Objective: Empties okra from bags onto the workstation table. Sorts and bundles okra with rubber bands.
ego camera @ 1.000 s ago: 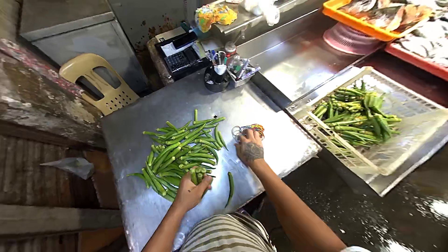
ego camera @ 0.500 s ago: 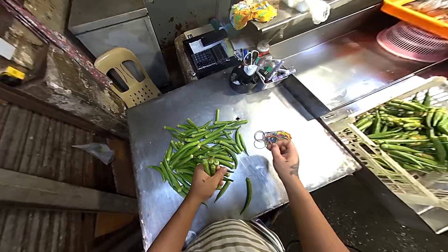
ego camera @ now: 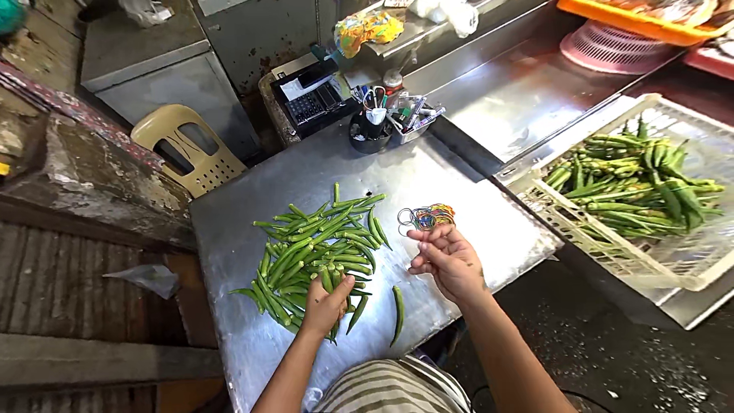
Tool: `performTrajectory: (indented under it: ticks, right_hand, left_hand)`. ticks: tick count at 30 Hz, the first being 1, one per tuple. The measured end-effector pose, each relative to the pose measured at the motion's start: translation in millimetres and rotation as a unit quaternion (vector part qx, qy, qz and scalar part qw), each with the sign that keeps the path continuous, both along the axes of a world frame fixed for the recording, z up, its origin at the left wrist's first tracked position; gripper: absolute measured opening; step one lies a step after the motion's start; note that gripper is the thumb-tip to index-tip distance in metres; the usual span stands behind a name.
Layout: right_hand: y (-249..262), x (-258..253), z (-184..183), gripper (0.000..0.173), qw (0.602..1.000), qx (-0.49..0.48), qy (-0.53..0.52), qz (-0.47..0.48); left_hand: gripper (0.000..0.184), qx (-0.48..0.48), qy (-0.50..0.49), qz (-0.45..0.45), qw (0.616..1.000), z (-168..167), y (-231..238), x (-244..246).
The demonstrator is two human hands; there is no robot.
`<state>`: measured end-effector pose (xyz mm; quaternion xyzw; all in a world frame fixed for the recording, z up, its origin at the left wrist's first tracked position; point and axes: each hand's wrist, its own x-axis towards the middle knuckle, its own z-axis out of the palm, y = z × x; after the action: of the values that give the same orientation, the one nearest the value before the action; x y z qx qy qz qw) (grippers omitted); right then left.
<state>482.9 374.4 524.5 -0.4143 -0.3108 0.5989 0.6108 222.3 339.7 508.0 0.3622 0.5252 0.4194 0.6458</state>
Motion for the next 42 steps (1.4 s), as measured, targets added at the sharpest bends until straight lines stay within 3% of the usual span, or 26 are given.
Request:
performTrajectory:
  ticks: [3,7,9,12,15,16,18,20,23,25,27,29,31,33,35,37,39,42]
  right_hand:
    - [-7.4,-9.6,-23.1,0.017,0.996,0.017,-0.049,0.065]
    - [-2.3,-24.0,-28.4,0.058,0.957,0.102,-0.178,0.206]
    - [6.4,-35.5,-15.1,0.067,0.923,0.173,-0.233,0.252]
    - [21.9,-53.4,11.2,0.052,0.829,0.302,-0.365,0.297]
    - [24.1,-71.9,33.5,0.040,0.701,0.245,-0.543,0.391]
    - [23.7,-76.7,33.8,0.040,0.681,0.217,-0.561,0.417]
    - [24.6,-79.6,25.4,0.046,0.705,0.213,-0.521,0.431]
    - [24.5,-78.5,20.2,0.052,0.744,0.215,-0.464,0.431]
    - [22.4,-74.0,12.0,0.054,0.804,0.190,-0.376,0.420]
    - [23.7,-63.2,10.0,0.043,0.844,0.147,-0.266,0.443]
    - [21.1,-50.7,6.1,0.034,0.874,0.143,-0.093,0.455]
    - [12.9,-52.7,-3.1,0.023,0.895,0.159,0.127,0.397]
    - [1.3,-70.3,-11.6,0.036,0.901,0.141,0.295,0.285]
    - [-1.0,-84.0,-14.0,0.067,0.906,0.137,0.323,0.238]
    - [-0.3,-92.3,-8.6,0.090,0.935,0.166,0.208,0.232]
    - [1.8,-93.8,-0.6,0.097,0.943,0.233,0.052,0.232]
    - [5.9,-89.6,8.2,0.098,0.929,0.281,-0.082,0.227]
    - [6.0,-87.1,13.9,0.089,0.913,0.300,-0.162,0.224]
  left_hand:
    - [0.014,-0.024,0.018,-0.003,1.000,0.7,-1.3,-2.8]
    - [0.027,0.001,0.196,-0.061,0.979,2.2,-0.1,-5.0]
    - [0.031,0.033,0.302,-0.122,0.945,11.3,0.2,-2.6]
    - [0.035,0.076,0.450,-0.209,0.865,24.7,1.7,5.6]
    - [0.043,0.060,0.539,-0.249,0.802,38.9,5.0,9.6]
    - [0.043,0.057,0.548,-0.261,0.793,42.4,6.7,7.7]
    - [0.040,0.062,0.535,-0.277,0.796,47.4,10.7,-0.7]
    - [0.042,0.057,0.468,-0.283,0.835,52.6,13.2,-9.7]
    - [0.031,0.074,0.248,-0.191,0.947,40.4,8.6,-21.3]
    - [0.018,0.034,0.050,-0.108,0.992,34.2,9.1,-24.3]
    - [0.016,-0.030,-0.130,-0.051,0.990,31.9,9.2,-27.0]
    - [0.015,-0.044,-0.250,-0.038,0.966,25.7,6.0,-23.9]
    - [0.016,-0.012,-0.315,-0.032,0.948,21.1,1.0,-11.6]
    - [0.017,0.067,-0.276,0.002,0.959,22.9,2.4,3.1]
    - [0.018,0.149,-0.151,0.021,0.977,27.9,5.9,12.3]
    - [0.026,0.211,0.006,-0.008,0.977,34.9,7.5,11.7]
    - [0.028,0.206,0.228,-0.070,0.949,47.3,9.8,6.1]
    - [0.029,0.161,0.488,-0.143,0.846,67.2,10.7,7.0]
